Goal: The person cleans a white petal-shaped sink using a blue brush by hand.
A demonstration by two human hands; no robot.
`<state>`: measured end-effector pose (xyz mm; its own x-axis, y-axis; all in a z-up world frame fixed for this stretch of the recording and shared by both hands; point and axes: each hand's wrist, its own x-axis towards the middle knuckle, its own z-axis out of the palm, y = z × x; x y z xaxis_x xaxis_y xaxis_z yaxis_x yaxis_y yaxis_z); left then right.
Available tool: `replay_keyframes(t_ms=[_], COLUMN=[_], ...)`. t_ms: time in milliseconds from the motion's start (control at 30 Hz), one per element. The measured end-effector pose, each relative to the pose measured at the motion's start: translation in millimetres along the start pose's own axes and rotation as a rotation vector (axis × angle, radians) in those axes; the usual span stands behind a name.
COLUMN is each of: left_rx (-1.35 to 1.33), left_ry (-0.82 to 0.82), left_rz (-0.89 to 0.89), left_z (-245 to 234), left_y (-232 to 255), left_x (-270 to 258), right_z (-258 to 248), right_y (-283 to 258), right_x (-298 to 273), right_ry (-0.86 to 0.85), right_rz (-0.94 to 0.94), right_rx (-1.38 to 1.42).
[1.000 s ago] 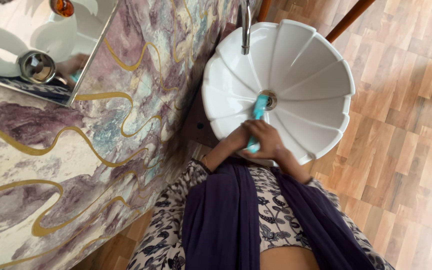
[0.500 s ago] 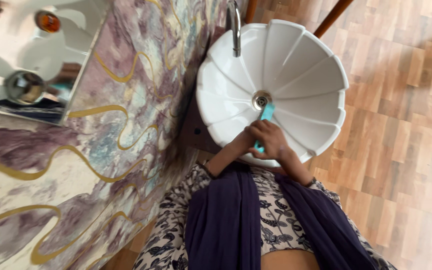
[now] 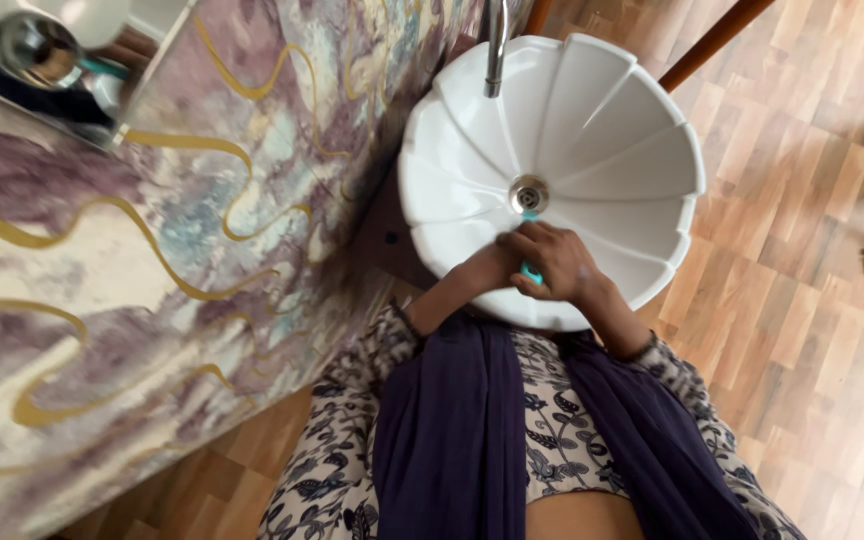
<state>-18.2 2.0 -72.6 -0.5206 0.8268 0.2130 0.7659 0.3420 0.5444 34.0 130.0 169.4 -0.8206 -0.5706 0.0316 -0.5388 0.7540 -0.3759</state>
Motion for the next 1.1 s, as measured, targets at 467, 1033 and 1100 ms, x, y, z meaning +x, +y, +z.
replay_keyframes(t_ms=[467,1033,1100], left_rx=[-0.196,0.016,-0.01], left_ry=[0.281,0.193,0.393], left_rz=[-0.32,-0.512,-0.302], left_z=[-39,40,34], left_y=[179,159,149], left_x=[57,57,68], right_z=[-45,-36,-30], right_y=[89,101,111], right_x=[-86,-118,-114], right_ry=[0.124,0.121,0.168], right_rz=[-0.358,-0.422,-0.484], right_rx=[0.15,0.154,0.103])
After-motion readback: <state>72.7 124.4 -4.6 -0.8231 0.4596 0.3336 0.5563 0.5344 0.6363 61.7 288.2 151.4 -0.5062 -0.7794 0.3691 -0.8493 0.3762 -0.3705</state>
